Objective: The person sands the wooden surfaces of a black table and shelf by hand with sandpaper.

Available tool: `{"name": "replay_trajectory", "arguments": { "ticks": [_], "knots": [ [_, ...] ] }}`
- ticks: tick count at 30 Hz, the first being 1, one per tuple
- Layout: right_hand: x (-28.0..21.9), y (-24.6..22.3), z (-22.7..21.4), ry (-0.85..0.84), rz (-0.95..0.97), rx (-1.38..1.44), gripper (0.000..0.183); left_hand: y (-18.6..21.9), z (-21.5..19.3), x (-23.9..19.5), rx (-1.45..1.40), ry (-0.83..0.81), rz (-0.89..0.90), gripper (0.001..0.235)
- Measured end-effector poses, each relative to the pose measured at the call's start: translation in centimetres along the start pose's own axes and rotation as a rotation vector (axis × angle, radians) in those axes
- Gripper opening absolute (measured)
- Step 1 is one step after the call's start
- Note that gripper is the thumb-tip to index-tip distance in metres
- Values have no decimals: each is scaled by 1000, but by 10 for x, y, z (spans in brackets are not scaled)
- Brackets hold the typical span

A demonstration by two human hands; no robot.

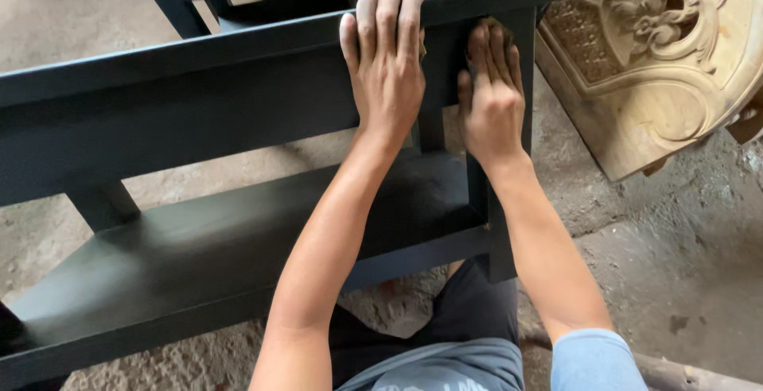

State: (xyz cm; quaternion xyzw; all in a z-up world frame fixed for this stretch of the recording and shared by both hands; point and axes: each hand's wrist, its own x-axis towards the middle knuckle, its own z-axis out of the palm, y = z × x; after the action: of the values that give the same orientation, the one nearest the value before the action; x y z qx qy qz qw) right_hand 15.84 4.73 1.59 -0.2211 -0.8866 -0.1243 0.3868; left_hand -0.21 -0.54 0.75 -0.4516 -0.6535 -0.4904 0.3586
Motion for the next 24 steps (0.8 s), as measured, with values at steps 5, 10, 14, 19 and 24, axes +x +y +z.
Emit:
{"name": "replay_trajectory", "arguments": {
  "ticks": [5, 10, 14, 19, 24],
  "knots": [
    [-48, -13, -23, -4, -15, 35, 46, -2, 4, -4, -20, 0, -1, 41],
    [-1, 8, -5, -13, -13, 28, 46, 1, 2, -3, -11, -18, -13, 43],
    [-40, -8, -33, 3, 16, 42, 39, 1, 4, -6, 10, -37, 1, 45],
    [-45, -8, -71, 163, 88, 181, 38, -5, 12, -5, 26, 31, 16, 44],
    [-8, 10, -22, -216, 275, 32, 29, -3, 9, -6, 26, 24, 2, 41]
  ]
}}
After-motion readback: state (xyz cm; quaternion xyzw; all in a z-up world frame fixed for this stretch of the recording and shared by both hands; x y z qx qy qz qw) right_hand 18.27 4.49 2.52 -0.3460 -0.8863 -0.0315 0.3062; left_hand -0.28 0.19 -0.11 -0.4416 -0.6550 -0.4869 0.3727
